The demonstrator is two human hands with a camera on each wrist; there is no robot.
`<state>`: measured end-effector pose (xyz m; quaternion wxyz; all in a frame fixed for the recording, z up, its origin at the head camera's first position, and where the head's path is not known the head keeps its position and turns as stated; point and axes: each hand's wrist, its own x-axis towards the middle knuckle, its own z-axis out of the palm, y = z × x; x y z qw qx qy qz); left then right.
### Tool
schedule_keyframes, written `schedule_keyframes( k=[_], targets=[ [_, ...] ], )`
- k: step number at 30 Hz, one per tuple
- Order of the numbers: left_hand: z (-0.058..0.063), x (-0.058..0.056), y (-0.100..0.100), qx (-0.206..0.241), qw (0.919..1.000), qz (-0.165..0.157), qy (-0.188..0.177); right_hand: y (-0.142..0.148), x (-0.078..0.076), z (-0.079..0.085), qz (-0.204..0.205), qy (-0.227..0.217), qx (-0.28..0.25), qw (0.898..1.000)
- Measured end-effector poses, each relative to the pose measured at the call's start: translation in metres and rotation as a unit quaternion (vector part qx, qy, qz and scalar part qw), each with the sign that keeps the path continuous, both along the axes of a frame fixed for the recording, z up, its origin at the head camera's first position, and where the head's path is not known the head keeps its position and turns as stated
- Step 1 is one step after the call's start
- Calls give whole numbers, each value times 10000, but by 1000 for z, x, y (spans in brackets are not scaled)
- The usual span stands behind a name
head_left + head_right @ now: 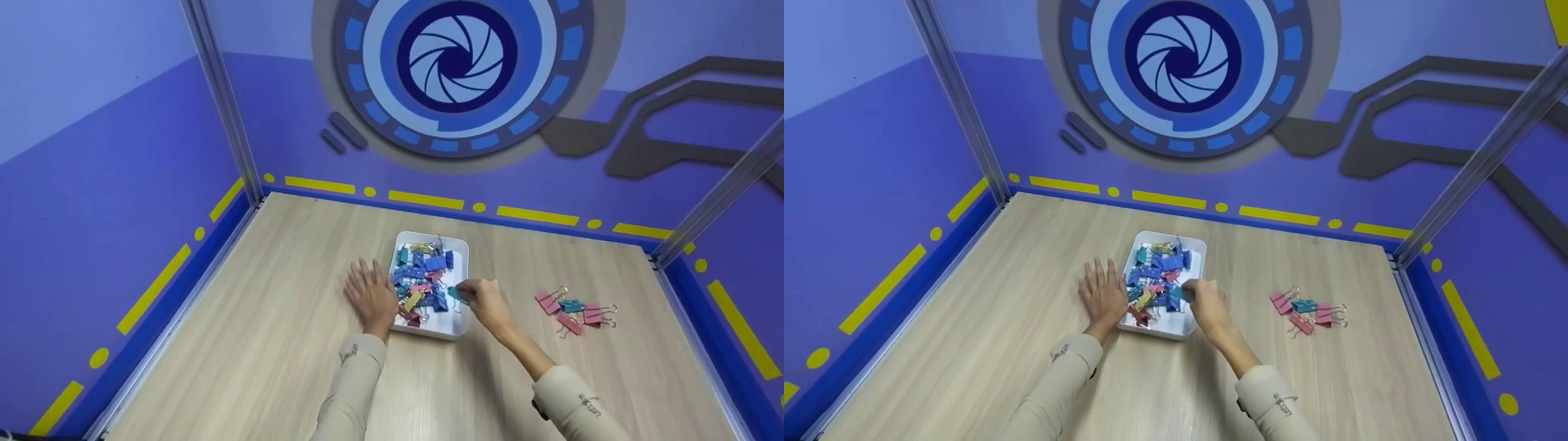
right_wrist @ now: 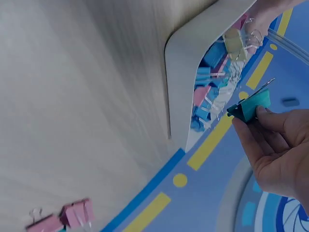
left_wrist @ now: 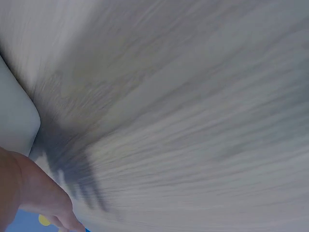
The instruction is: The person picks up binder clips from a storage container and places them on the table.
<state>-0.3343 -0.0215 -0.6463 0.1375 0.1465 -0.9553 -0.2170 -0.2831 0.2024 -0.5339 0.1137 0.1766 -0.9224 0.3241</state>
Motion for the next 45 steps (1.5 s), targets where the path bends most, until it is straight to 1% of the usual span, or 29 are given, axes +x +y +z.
schedule_keyframes(
  k=[5, 9, 13, 16, 20, 23, 25, 28, 31, 34, 37, 39, 41, 43, 44, 45],
  targets=[
    [-2, -5, -10, -54, 9996, 70, -256, 27, -1, 4, -141, -96, 94, 9998],
    [2, -8, -15, 16, 9995, 50, -319, 55, -1, -3, -327, -99, 290, 9990],
    [4, -8, -15, 250, 9994, 82, -217, 84, 0, -17, -641, -39, 635, 9959],
    [3, -8, -14, 322, 9993, 142, -122, 103, 3, -29, -912, -148, 884, 9918],
    [2, -5, -13, 281, 9995, 132, 78, 120, 8, -43, -1136, -453, 936, 9881],
    [1, -4, -12, 240, 9994, 117, 213, 130, 11, -51, -1184, -601, 940, 9867],
    [0, -3, -12, 209, 9994, 122, 228, 135, 12, -55, -1231, -658, 1005, 9851],
    [-1, -1, -10, 204, 9994, 147, 217, 141, 12, -59, -1337, -651, 1167, 9820],
    [0, 0, -7, 190, 9995, 170, 193, 146, 10, -58, -1417, -666, 1309, 9790],
    [2, -1, -5, 138, 9996, 136, 182, 149, 5, -55, -1427, -750, 1378, 9773],
    [4, -2, -3, 104, 9998, 105, 140, 149, -1, -48, -1391, -1006, 1402, 9751],
    [5, -2, -1, 119, 9998, 101, 131, 146, -4, -43, -1400, -1024, 1532, 9728],
    [4, -1, 1, 152, 9997, 101, 159, 138, -5, -38, -1378, -789, 1610, 9741],
    [2, 0, 3, 167, 9997, 82, 178, 125, -7, -35, -1307, -369, 1625, 9773],
    [1, 1, 4, 182, 9996, 76, 207, 115, -8, -33, -1261, -148, 1528, 9801],
    [0, 1, 5, 194, 9995, 65, 231, 105, -9, -32, -1162, -32, 1356, 9839]
  ],
)
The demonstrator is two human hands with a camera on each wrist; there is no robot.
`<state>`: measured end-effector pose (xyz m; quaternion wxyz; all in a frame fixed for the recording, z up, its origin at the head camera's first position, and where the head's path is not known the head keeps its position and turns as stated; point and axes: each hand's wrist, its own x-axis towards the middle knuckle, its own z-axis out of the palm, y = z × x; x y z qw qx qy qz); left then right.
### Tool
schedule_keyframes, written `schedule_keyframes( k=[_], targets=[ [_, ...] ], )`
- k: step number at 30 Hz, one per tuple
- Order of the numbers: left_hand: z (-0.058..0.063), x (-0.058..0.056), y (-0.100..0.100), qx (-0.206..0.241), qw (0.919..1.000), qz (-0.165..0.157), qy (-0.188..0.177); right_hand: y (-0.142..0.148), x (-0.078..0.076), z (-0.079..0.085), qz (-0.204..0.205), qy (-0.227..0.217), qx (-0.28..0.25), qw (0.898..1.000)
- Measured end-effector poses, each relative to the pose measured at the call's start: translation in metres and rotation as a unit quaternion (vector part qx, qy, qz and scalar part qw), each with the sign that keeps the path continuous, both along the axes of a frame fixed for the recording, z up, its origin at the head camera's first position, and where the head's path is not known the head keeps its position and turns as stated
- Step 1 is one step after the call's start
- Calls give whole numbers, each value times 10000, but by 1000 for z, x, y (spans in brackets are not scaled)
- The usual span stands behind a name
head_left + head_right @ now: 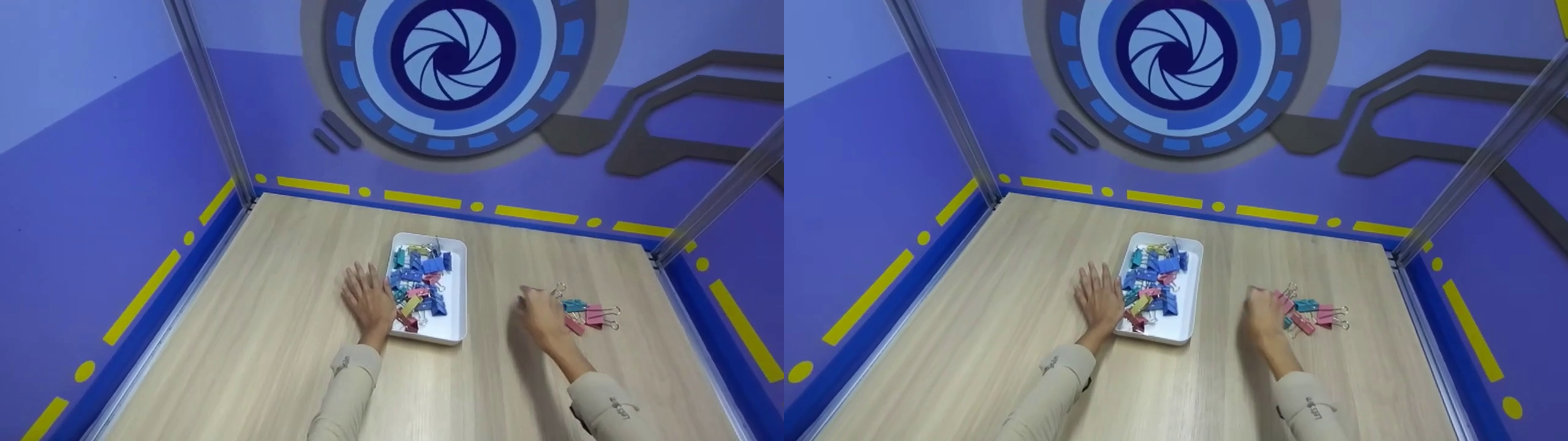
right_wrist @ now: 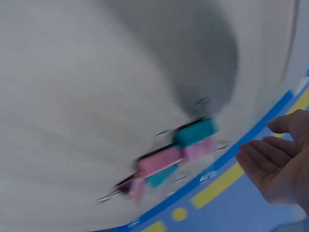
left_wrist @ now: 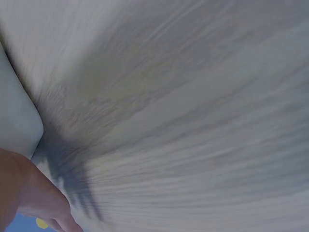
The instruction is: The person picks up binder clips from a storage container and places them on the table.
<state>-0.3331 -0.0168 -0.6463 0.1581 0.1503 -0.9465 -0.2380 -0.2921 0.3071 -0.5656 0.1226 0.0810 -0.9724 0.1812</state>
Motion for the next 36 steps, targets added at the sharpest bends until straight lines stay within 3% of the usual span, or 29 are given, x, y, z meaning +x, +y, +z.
schedule_keyframes(
  k=[3, 7, 10, 13, 18, 22, 29, 36],
  targets=[
    [-2, 2, 2, 16, 10000, -23, 95, -39, -5, 4, 395, 88, -625, 9972],
    [-5, 3, 2, 65, 9999, -39, 116, -93, -10, 0, 864, -239, -1216, 9885],
    [-7, 4, 0, 27, 10000, 8, 69, -125, -12, -12, 1101, -394, -1167, 9863],
    [-9, 5, -1, -28, 10000, 27, 58, -145, -12, -26, 1030, -452, -842, 9901],
    [-9, 6, -1, -42, 10000, 6, -14, -153, -14, -39, 749, -275, -301, 9964],
    [-7, 6, -1, -70, 9999, 37, -62, -149, -20, -32, 837, -256, -24, 9962],
    [1, 3, 1, 1, 10000, 44, 11, -144, -37, -5, 1068, -1101, 43, 9881],
    [3, 3, 3, -51, 10000, 69, 29, -148, -47, 3, 981, -1402, 779, 9822]
  ],
)
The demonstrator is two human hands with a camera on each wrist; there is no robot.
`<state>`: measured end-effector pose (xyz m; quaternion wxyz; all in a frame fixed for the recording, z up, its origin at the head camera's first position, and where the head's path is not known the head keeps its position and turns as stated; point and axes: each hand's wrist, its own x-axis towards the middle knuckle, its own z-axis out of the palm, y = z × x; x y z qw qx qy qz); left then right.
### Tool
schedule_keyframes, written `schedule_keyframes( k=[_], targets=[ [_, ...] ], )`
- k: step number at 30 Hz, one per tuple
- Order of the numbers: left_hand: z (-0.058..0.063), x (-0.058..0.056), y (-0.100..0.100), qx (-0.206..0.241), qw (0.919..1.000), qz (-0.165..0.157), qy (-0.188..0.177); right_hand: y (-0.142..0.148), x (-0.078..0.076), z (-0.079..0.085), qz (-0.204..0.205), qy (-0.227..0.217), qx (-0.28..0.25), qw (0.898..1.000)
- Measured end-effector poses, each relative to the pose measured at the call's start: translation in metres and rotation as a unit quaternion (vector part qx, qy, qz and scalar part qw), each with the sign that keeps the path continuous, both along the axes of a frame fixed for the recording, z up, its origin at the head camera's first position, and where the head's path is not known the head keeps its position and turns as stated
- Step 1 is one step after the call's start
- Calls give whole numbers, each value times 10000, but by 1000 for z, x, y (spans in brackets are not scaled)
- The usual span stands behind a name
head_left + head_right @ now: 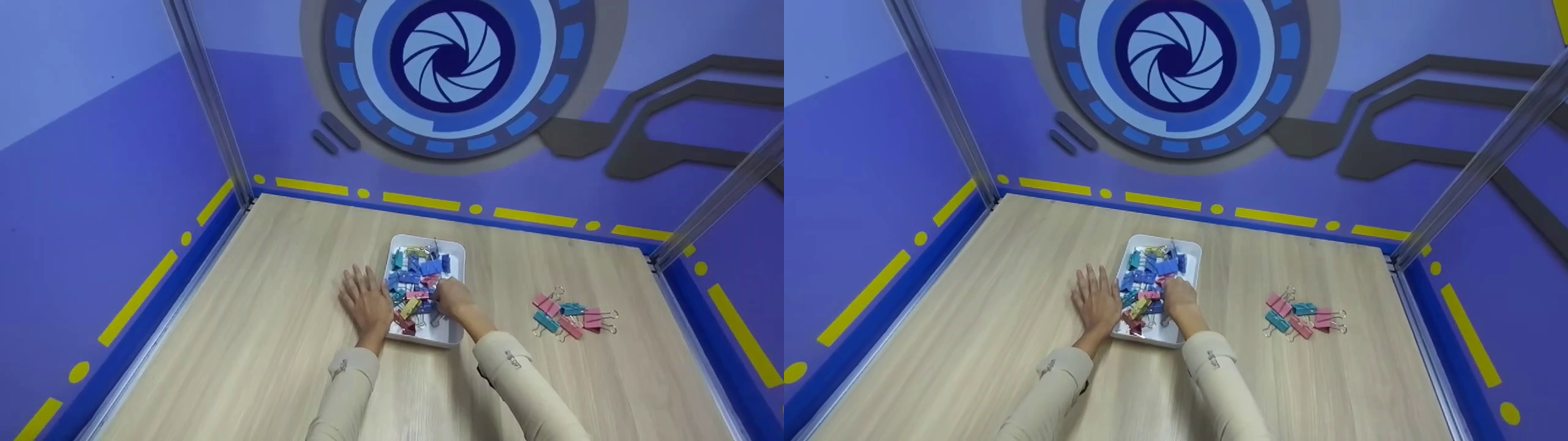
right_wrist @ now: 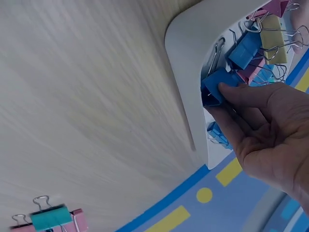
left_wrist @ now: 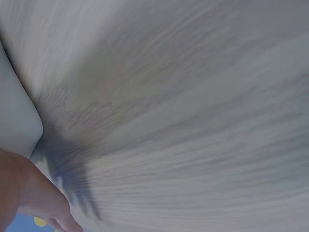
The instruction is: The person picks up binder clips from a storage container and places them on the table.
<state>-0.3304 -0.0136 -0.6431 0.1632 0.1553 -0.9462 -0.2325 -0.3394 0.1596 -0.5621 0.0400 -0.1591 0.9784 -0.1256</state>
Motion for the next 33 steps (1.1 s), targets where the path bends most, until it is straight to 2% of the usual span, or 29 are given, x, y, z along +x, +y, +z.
schedule_keyframes(
  k=[4, 10, 14, 20, 24, 27, 33],
  targets=[
    [0, -2, 1, 18, 10000, -30, 70, 3, 0, -2, 152, 59, 12, 9999],
    [-2, -4, -2, 37, 9998, 35, 182, 17, 8, -7, 370, 321, -812, 9955],
    [-3, -3, -5, 51, 9999, -5, 86, 29, 17, -3, 361, 589, -1444, 9871],
    [-2, -2, -10, 58, 10000, 70, 42, 57, 28, 7, 29, 1035, -2115, 9719],
    [-1, -3, -11, 34, 10000, 52, 33, 86, 35, 0, -454, 1119, -2034, 9716],
    [-1, -3, -8, 71, 9999, 23, 82, 106, 41, -10, -784, 1002, -1827, 9749],
    [-6, 0, 0, 118, 9999, 17, 106, 140, 53, -31, -1063, 719, -1699, 9771]
  ],
)
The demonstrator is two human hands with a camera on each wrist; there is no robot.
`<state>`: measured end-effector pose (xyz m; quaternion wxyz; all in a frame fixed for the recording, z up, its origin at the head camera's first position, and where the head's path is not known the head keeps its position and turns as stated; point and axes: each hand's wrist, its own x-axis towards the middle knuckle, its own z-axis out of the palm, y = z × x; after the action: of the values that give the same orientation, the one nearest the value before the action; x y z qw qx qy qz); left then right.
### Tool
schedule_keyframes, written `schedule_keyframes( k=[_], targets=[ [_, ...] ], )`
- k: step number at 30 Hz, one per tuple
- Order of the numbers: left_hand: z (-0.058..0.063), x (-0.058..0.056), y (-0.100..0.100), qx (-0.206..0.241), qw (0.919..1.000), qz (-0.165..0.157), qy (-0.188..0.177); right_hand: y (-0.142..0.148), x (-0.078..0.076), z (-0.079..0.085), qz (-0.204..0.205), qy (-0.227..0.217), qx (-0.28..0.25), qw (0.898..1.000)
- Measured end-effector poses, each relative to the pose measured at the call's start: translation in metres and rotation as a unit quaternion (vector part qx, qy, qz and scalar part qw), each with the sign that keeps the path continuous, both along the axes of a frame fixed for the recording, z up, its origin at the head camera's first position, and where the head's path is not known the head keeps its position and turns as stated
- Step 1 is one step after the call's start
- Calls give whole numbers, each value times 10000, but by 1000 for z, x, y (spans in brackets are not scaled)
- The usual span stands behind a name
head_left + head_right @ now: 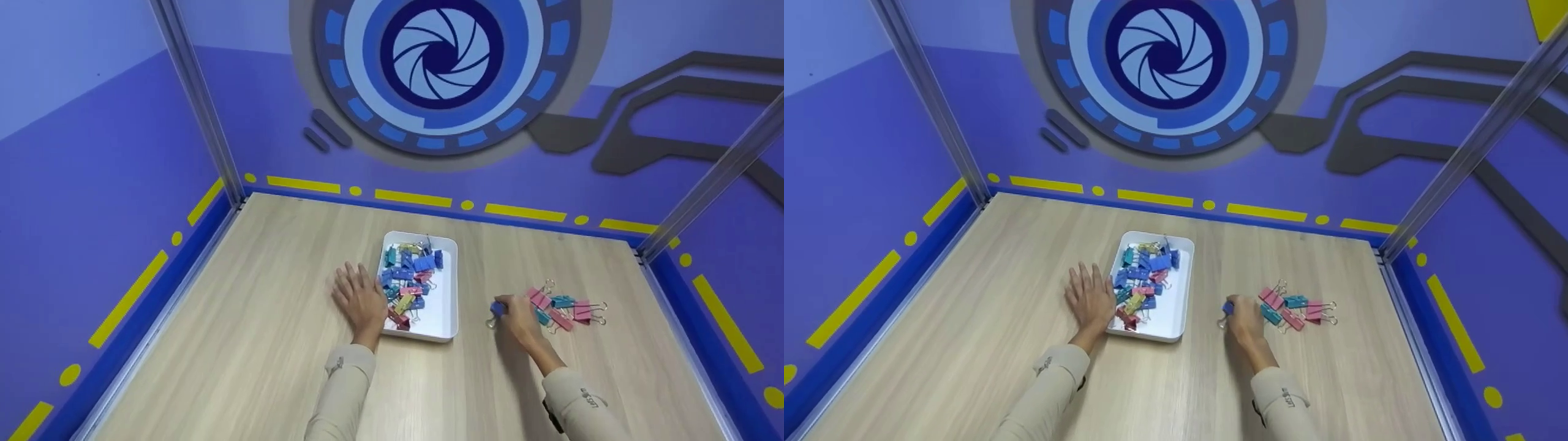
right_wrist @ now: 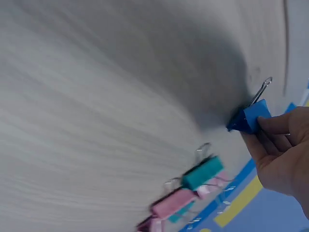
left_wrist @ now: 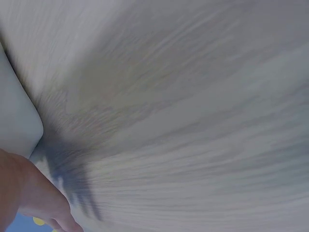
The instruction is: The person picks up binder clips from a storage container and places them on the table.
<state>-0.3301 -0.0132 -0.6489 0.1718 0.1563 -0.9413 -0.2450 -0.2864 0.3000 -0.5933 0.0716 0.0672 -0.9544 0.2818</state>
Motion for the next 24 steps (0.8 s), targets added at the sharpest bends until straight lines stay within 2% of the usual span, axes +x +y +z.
schedule_keyframes(
  k=[3, 10, 17, 20, 24],
  targets=[
    [-1, 0, 0, -48, 9999, 37, -82, 10, -3, -4, -105, -68, 13, 9999],
    [1, -3, -1, -93, 9999, 29, -54, 23, -14, 1, -349, -521, 390, 9973],
    [6, -4, -2, -144, 9997, 31, -208, 15, -21, 21, -82, -1115, 573, 9921],
    [5, -2, -1, -195, 9995, 57, -222, 2, -18, 31, 130, -998, 525, 9935],
    [3, 0, 0, -122, 9998, 58, -121, -27, -17, 40, 575, -197, 351, 9975]
  ],
)
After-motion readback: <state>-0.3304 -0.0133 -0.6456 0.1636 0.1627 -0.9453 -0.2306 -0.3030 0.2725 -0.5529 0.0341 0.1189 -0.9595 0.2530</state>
